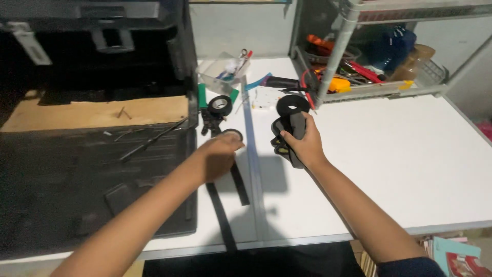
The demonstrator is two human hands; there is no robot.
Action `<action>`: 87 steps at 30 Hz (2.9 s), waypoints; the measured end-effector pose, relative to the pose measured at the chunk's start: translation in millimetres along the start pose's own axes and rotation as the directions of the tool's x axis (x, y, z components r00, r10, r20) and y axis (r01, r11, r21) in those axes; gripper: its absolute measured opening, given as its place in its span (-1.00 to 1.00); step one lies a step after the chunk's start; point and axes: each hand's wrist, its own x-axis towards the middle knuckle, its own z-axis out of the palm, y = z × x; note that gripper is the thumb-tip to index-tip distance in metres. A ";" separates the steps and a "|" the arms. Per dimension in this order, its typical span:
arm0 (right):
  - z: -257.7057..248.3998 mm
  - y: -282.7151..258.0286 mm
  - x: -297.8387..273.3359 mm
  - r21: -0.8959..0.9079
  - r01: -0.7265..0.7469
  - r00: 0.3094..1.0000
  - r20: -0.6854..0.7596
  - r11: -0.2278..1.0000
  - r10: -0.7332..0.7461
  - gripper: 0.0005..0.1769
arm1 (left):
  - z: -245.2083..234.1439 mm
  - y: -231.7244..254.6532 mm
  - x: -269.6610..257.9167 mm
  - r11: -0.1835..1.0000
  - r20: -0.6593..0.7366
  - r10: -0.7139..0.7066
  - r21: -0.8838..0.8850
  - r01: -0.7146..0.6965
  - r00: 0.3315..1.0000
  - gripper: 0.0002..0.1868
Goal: The recorder is applying electrical or adhesive tape and assembling components of a black electronic housing unit.
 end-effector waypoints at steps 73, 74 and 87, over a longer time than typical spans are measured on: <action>49.3 -55.7 -14.3 0.707 -0.459 0.877 0.456 0.538 0.148 -0.43 | -27.1 28.7 -22.8 0.985 -0.545 0.043 -0.119 -0.128 0.838 -0.50; 49.7 -53.9 -13.2 0.706 -0.472 0.872 0.463 0.528 0.160 -0.43 | -26.7 28.4 -22.8 0.983 -0.555 0.033 -0.133 -0.128 0.831 -0.44; 52.2 -43.8 -6.6 0.692 -0.496 0.864 0.452 0.525 0.222 -0.45 | -16.2 11.4 -10.7 0.918 -0.558 -0.294 -0.392 0.065 0.776 -0.59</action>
